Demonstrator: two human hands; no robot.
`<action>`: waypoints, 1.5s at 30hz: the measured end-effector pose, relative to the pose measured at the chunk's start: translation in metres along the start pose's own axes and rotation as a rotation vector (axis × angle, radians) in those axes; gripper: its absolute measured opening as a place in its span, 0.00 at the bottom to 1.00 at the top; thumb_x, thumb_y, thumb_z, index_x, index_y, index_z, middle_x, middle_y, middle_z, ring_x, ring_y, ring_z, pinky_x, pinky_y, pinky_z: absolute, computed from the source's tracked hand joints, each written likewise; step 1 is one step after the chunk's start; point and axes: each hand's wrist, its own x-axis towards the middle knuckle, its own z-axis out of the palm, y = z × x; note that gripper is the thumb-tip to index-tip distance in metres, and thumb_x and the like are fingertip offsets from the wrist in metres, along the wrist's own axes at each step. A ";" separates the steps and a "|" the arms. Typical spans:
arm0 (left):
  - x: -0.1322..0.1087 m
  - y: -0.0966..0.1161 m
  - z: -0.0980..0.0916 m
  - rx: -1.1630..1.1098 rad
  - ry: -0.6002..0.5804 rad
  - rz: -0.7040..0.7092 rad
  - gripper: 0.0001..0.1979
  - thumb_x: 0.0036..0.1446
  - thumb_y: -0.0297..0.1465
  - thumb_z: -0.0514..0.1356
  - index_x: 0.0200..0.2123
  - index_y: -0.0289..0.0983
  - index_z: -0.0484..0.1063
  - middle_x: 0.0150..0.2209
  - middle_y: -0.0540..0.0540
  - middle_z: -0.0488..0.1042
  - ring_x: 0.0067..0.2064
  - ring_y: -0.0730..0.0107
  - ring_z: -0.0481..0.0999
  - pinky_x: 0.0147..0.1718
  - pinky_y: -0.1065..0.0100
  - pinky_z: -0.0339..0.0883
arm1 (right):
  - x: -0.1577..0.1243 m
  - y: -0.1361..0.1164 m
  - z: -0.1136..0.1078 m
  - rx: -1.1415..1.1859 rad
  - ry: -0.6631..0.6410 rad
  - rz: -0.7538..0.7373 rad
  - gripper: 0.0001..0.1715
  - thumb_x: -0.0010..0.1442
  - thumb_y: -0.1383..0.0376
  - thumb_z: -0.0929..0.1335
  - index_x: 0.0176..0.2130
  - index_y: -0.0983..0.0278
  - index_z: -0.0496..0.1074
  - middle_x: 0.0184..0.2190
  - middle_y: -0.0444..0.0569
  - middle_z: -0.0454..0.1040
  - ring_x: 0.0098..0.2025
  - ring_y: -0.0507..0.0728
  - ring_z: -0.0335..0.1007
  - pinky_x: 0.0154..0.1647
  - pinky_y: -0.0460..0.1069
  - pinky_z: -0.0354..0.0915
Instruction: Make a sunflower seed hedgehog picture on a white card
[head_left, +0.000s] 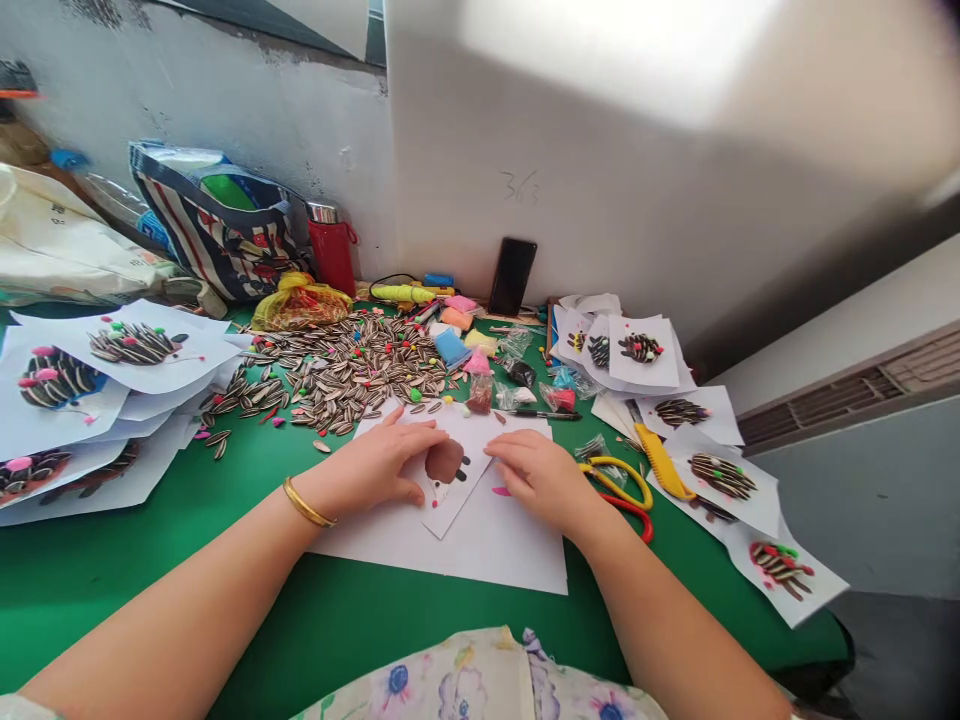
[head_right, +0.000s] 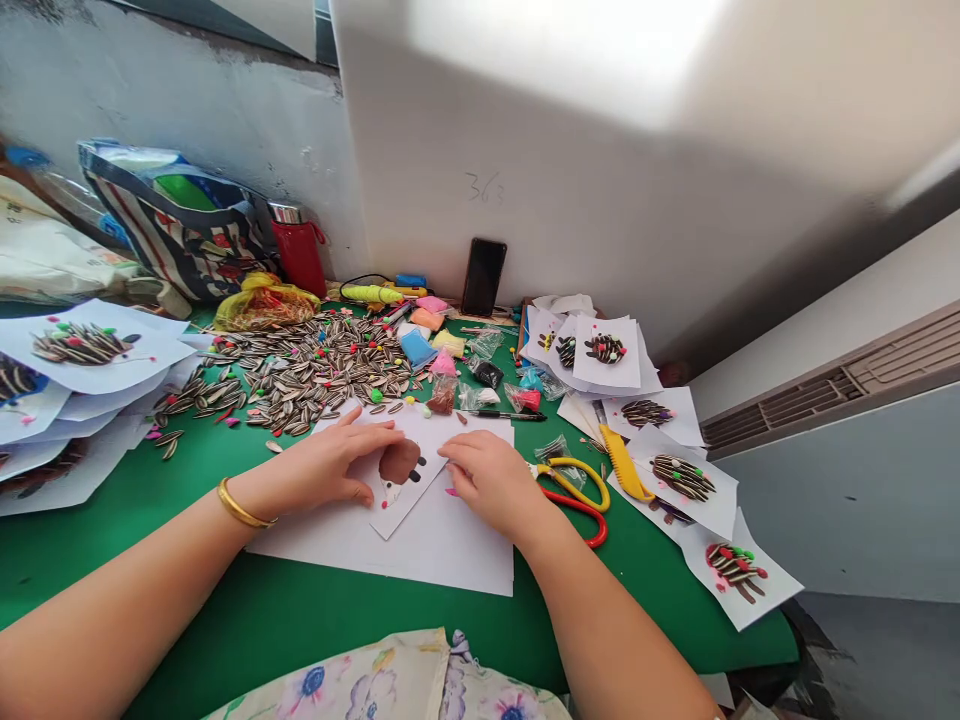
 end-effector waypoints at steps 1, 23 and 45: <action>0.000 0.000 0.000 -0.003 -0.007 0.003 0.33 0.50 0.39 0.70 0.59 0.49 0.65 0.59 0.47 0.72 0.59 0.53 0.71 0.67 0.48 0.43 | 0.001 -0.001 0.004 -0.005 -0.016 -0.026 0.21 0.63 0.72 0.65 0.53 0.62 0.75 0.54 0.50 0.76 0.56 0.58 0.69 0.59 0.55 0.64; -0.001 -0.022 -0.005 0.117 0.154 -0.078 0.23 0.61 0.43 0.60 0.58 0.42 0.71 0.59 0.43 0.72 0.62 0.54 0.67 0.63 0.53 0.57 | 0.005 0.003 0.020 -0.151 -0.007 -0.043 0.17 0.63 0.69 0.68 0.51 0.58 0.74 0.52 0.51 0.76 0.54 0.60 0.68 0.58 0.59 0.59; 0.074 -0.070 -0.029 0.468 0.235 -0.447 0.19 0.67 0.38 0.46 0.47 0.36 0.72 0.49 0.32 0.69 0.54 0.45 0.68 0.47 0.54 0.64 | 0.009 0.019 0.030 -0.095 0.070 0.002 0.21 0.63 0.74 0.65 0.52 0.59 0.74 0.49 0.52 0.75 0.54 0.60 0.67 0.57 0.58 0.63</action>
